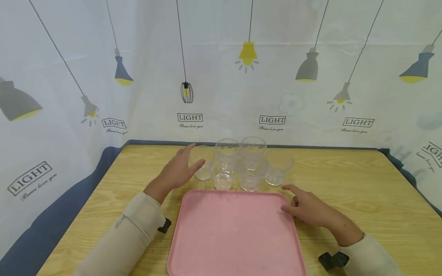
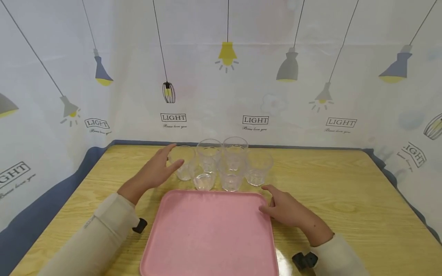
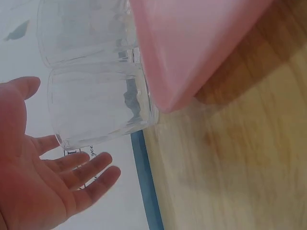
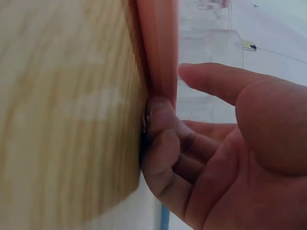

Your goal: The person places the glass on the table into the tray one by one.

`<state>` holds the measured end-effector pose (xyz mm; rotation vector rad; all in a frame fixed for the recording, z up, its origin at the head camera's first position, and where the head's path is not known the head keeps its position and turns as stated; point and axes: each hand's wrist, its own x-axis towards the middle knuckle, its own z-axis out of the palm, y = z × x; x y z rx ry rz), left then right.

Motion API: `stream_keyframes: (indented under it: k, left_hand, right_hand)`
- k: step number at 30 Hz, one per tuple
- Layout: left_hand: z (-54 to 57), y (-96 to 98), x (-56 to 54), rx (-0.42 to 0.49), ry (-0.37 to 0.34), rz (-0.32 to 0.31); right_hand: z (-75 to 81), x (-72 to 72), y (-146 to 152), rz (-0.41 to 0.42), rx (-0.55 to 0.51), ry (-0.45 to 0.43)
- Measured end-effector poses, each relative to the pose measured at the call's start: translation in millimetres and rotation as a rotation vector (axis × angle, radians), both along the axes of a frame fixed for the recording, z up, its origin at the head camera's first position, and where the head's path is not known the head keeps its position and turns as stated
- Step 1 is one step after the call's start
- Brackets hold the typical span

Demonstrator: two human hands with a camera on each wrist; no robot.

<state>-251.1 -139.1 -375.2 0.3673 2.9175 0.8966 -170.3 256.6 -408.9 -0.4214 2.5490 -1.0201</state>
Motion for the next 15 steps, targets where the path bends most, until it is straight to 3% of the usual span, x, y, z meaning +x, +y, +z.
stream_keyframes:
  k: [6, 15]
  left_hand:
    - [-0.7, -2.0, -6.0, 0.096, -0.057, -0.077]
    - [-4.7, -1.9, -11.4, 0.157, -0.092, -0.11]
  right_hand:
    - [-0.2, -1.2, 6.7, 0.085, -0.04, -0.046]
    - [-1.6, -1.4, 13.2, 0.16, -0.061, -0.051]
